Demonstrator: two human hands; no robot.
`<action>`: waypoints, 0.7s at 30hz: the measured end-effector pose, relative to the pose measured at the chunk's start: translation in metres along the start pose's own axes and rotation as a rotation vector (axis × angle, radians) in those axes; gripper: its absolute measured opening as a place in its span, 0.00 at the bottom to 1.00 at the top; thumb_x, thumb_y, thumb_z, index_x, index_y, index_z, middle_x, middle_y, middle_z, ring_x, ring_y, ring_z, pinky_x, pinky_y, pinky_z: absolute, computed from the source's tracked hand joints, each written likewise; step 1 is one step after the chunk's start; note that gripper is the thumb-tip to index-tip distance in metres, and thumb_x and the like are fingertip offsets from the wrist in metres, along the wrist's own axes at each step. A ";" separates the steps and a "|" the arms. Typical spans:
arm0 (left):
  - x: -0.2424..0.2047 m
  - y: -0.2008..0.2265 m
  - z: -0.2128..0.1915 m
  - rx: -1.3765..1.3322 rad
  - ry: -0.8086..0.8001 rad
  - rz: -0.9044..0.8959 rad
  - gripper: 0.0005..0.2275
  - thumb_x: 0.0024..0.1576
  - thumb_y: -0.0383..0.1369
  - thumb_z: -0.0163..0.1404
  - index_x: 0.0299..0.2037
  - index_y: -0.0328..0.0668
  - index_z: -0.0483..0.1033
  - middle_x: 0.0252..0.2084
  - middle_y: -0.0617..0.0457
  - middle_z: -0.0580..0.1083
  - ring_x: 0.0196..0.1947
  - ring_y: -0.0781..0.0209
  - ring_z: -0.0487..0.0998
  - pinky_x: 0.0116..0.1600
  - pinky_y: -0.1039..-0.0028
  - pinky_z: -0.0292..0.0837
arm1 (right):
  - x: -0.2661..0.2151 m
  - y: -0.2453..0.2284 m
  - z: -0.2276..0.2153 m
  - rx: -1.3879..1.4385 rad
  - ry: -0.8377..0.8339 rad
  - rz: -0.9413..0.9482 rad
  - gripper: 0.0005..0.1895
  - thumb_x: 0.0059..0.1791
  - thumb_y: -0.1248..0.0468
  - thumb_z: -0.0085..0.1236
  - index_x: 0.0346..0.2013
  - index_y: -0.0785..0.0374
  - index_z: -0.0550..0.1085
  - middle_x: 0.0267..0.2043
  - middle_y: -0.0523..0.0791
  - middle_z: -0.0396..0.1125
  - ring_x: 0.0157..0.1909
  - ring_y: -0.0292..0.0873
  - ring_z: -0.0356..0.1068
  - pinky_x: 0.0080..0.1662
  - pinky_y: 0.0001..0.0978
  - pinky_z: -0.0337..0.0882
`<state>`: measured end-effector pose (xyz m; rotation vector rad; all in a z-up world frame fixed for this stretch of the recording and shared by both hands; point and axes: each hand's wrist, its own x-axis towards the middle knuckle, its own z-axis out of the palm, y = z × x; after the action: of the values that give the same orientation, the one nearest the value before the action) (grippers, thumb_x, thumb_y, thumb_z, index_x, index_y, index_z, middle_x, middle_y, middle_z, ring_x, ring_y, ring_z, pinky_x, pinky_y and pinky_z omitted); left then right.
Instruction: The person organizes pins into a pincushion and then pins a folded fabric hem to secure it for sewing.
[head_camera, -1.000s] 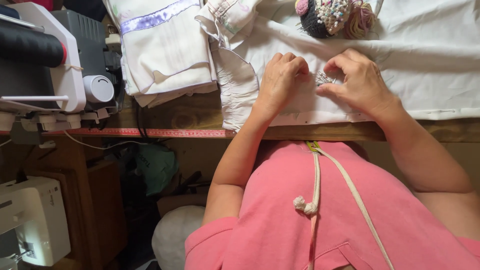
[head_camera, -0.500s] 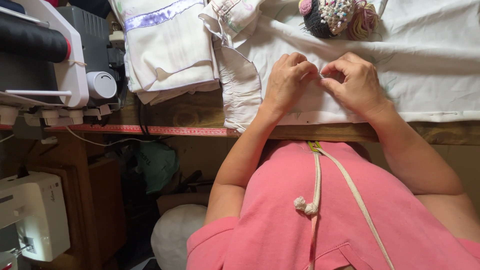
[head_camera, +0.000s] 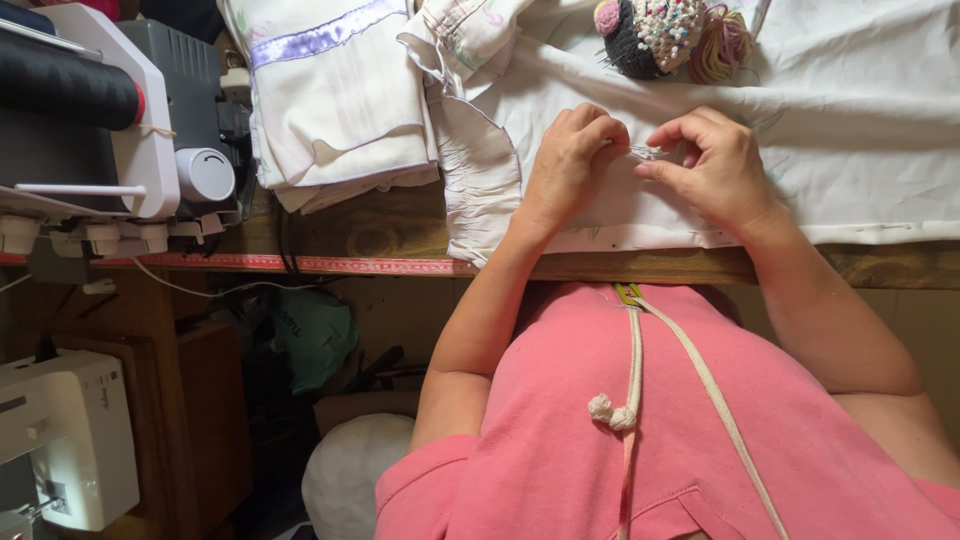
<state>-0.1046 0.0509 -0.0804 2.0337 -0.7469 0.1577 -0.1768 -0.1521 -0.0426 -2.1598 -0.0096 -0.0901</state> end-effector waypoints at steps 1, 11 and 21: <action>-0.001 0.000 0.001 0.001 0.001 0.000 0.06 0.55 0.33 0.59 0.33 0.58 0.74 0.35 0.60 0.69 0.37 0.57 0.75 0.45 0.69 0.74 | -0.001 -0.001 0.000 0.001 0.000 -0.001 0.15 0.45 0.63 0.77 0.43 0.60 0.81 0.36 0.47 0.69 0.30 0.41 0.66 0.35 0.32 0.66; -0.002 0.022 -0.007 -0.362 0.044 -0.154 0.03 0.56 0.36 0.59 0.34 0.57 0.78 0.32 0.62 0.72 0.35 0.66 0.76 0.42 0.76 0.72 | -0.004 -0.022 0.006 0.377 0.138 -0.012 0.07 0.53 0.75 0.71 0.44 0.70 0.81 0.40 0.49 0.71 0.35 0.35 0.70 0.40 0.25 0.71; 0.001 0.037 -0.008 -0.357 0.113 -0.123 0.04 0.56 0.34 0.60 0.38 0.57 0.80 0.34 0.62 0.75 0.37 0.65 0.78 0.45 0.76 0.74 | 0.005 -0.037 -0.003 0.191 0.249 -0.228 0.05 0.55 0.76 0.74 0.40 0.70 0.82 0.38 0.51 0.72 0.36 0.44 0.71 0.41 0.32 0.70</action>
<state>-0.1235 0.0425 -0.0486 1.7087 -0.5351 0.0620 -0.1734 -0.1343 -0.0094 -1.9372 -0.1161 -0.4709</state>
